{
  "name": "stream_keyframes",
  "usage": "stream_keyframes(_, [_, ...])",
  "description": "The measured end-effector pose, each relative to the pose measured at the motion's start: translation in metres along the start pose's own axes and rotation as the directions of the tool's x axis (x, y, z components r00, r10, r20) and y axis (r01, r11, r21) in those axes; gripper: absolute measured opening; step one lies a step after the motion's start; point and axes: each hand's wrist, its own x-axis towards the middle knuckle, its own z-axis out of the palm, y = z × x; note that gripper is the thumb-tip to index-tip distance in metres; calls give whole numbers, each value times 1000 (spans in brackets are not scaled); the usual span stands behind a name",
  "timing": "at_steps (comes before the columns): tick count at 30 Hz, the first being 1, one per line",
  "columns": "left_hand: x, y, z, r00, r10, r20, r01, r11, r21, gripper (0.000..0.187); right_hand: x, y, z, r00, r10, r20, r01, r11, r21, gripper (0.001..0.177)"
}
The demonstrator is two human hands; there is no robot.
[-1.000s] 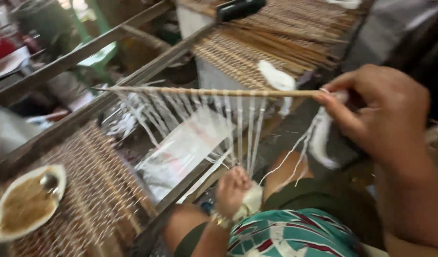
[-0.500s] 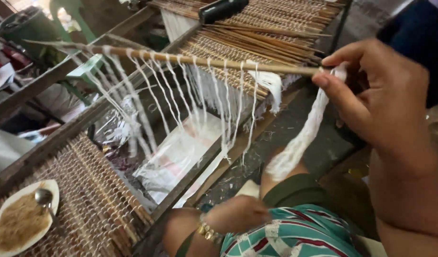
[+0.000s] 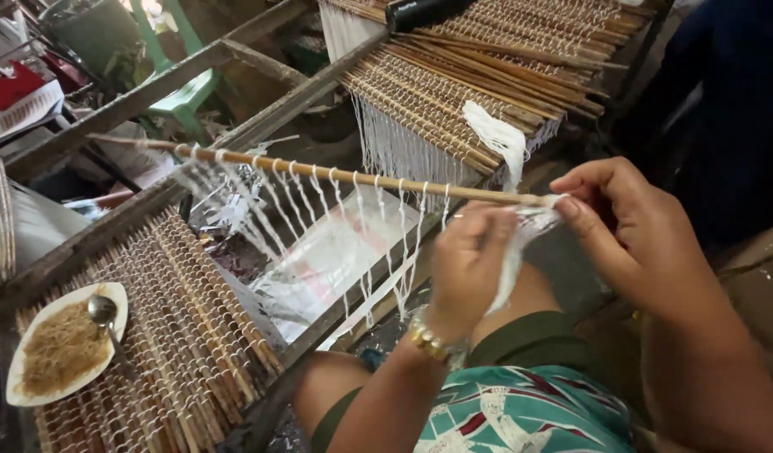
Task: Tying white threads onto a wooden rod to create a woven pattern for a blind or mat.
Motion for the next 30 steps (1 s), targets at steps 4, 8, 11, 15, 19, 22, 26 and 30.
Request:
stream_keyframes(4, [-10, 13, -12, 975, -221, -27, 203, 933, -296, 27, -5, -1, 6, 996, -85, -14, 85, 995, 44, 18])
stream_keyframes(8, [-14, 21, -12, 993, -112, 25, 114, 987, -110, 25, -5, -4, 10, 997, -75, -2, 75, 996, 50, 19])
stream_keyframes(11, [-13, 21, -14, 996, -83, 25, 86, 988, -129, 26, -7, -6, 10, 998, -67, -12, 68, 997, 39, 24])
stream_keyframes(15, [-15, 9, -10, 964, -217, 157, 258, 910, -325, 25, -8, -4, 11, 998, -65, -3, 65, 995, 79, 21])
stream_keyframes(19, [-13, 11, -15, 983, -138, 122, 162, 964, -212, 30, -7, 4, 14, 995, -104, -2, 104, 992, 73, 22])
stream_keyframes(22, [-14, 9, -18, 977, -208, 47, 212, 921, -326, 31, -8, -2, 13, 992, -125, 0, 125, 991, 54, 20])
stream_keyframes(26, [-17, 11, -19, 941, -304, 150, 333, 744, -579, 30, -8, -4, 11, 979, -204, 20, 202, 977, 67, 27])
stream_keyframes(30, [-17, 10, -20, 981, -195, 8, 175, 856, -486, 26, -8, 3, 20, 969, -246, 27, 245, 969, 38, 20])
